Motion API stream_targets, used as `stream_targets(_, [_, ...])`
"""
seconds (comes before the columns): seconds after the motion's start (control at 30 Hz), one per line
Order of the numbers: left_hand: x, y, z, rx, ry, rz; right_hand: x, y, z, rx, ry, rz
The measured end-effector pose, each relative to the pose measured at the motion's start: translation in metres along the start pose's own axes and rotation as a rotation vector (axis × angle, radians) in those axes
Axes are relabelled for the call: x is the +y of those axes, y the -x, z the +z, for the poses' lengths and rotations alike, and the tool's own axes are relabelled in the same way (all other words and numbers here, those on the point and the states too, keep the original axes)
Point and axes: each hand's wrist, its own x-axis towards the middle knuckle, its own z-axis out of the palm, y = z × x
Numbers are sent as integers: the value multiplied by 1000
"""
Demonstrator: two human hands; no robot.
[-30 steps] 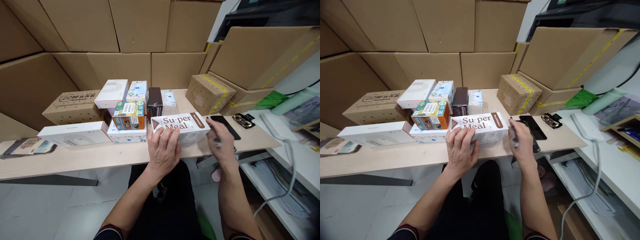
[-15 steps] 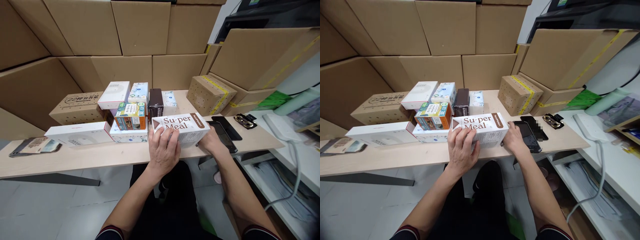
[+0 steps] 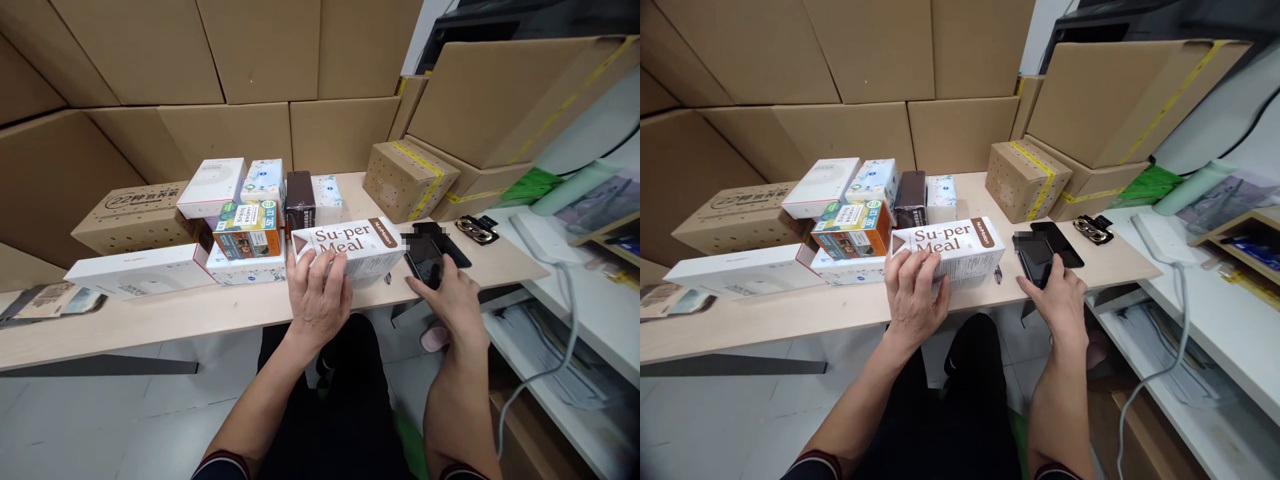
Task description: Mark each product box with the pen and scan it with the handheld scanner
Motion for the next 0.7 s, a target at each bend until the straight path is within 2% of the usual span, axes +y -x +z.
stream_targets(0.37, [1,2,-3,-14,7,3,-12,8,2,161,-188,-19])
stream_targets(0.57, [8,-2,-11,-62,19,-55,-28,36,-25,412,-307,-55])
stream_targets(0.7, [12,-5,-17,-94,33,-89,-48,62,-43,594,-388,-151])
